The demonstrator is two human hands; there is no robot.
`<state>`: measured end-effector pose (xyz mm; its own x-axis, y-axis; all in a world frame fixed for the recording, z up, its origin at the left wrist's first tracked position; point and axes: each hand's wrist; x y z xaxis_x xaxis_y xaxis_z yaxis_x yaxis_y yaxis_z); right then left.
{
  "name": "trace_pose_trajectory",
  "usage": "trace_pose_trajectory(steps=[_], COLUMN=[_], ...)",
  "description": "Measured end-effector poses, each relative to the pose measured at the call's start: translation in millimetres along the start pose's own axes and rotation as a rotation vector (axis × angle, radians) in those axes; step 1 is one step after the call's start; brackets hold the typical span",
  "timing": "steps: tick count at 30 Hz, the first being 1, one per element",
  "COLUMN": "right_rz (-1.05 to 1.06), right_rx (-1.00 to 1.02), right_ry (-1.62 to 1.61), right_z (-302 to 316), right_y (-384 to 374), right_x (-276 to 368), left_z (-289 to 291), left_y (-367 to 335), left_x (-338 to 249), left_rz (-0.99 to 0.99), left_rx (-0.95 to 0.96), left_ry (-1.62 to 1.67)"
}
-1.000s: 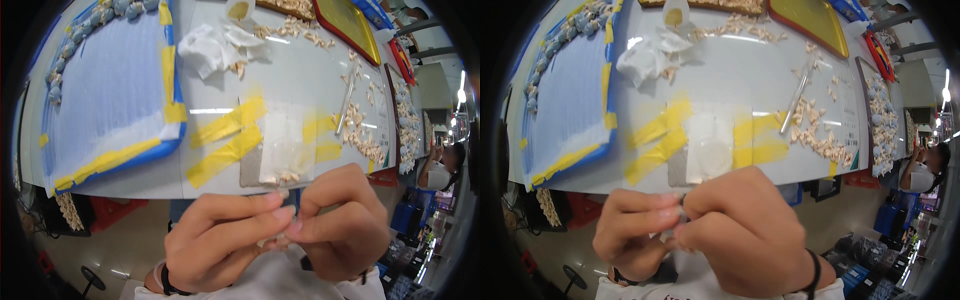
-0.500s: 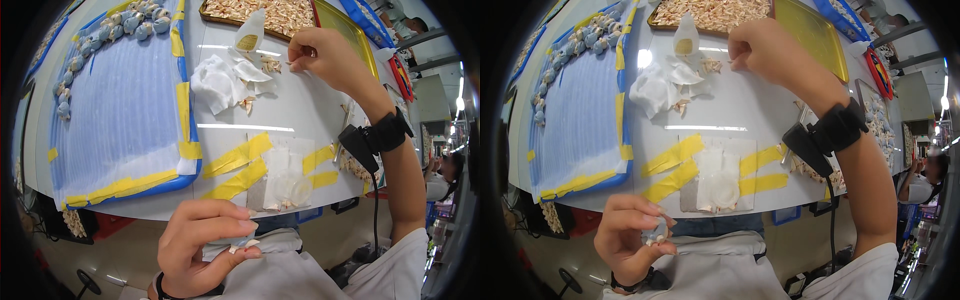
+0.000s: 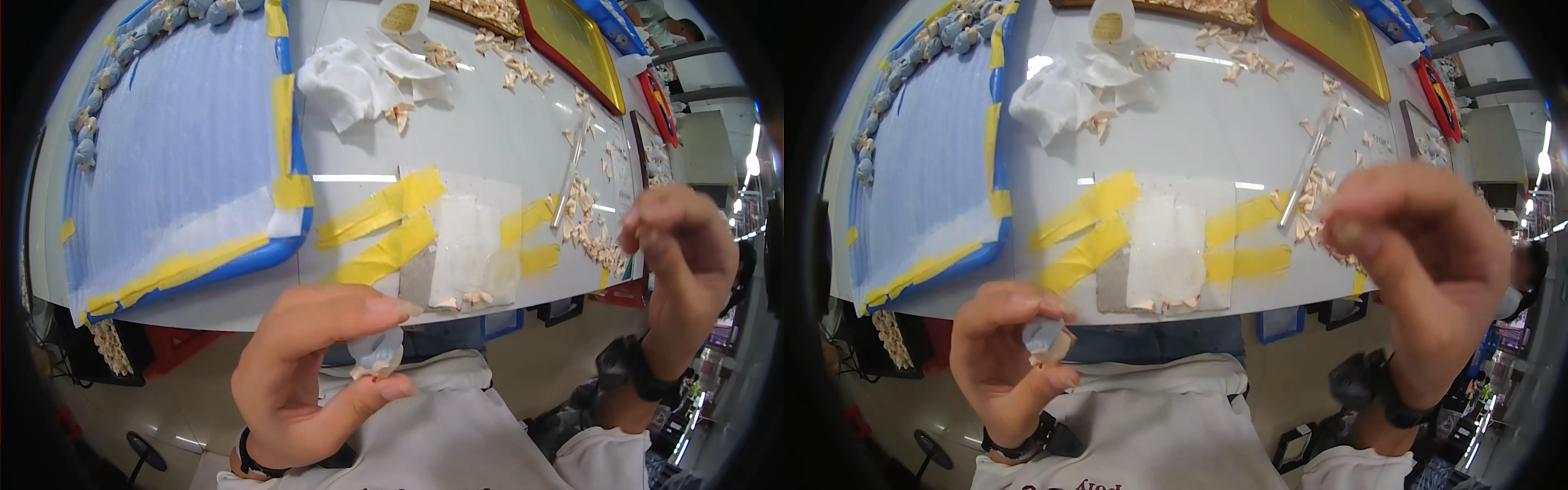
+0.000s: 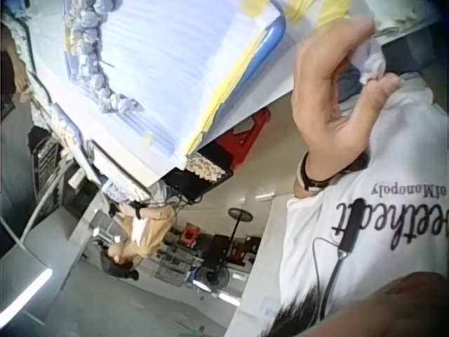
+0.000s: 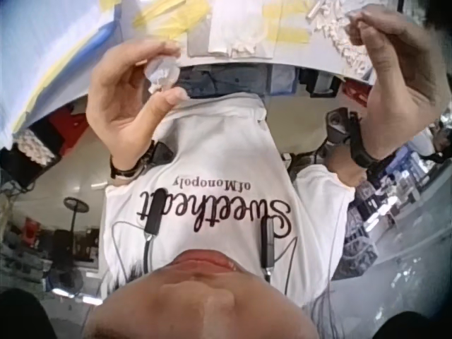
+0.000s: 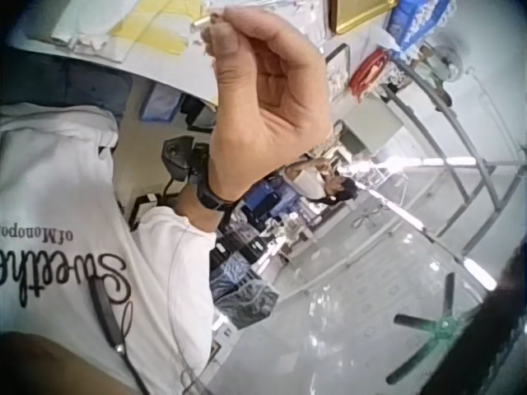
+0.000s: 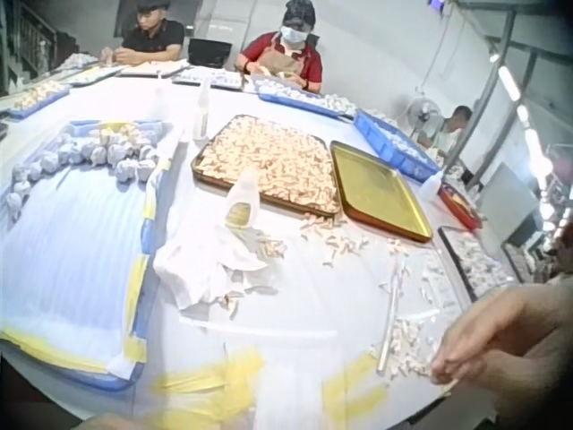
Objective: The person assembles small figurines by attaching tiny white components to the heads of blue and white dolls. They pick up each component from a tray, apply it to the doll's head, and place the finished unit onto a blue tray. The process is repeated continuously throughout the clip.
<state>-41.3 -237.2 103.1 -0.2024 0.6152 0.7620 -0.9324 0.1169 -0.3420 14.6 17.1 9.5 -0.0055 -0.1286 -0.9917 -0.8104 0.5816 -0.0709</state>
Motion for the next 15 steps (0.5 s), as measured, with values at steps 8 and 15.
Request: trace_pose_trajectory(steps=[8,15], right_rz=[0.063,0.227], right_rx=[0.018,0.054], right_ry=[0.002,0.298], right_z=[-42,-56], right_y=[21,22], right_x=[-4,-6], left_z=[-17,-7], left_y=[10,6], left_x=[7,18], left_rz=[0.032,-0.110], left_rx=[-0.081,0.127], left_ry=[0.234,0.085])
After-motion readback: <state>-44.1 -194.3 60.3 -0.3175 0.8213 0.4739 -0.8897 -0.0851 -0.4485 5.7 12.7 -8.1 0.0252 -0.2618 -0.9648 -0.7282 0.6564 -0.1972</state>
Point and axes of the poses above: each hand's wrist, its own y-axis away from the middle knuckle, its own z-axis out of the back of the hand, x = y × z, and after that the axes turned 10 degrees about z, right-handed
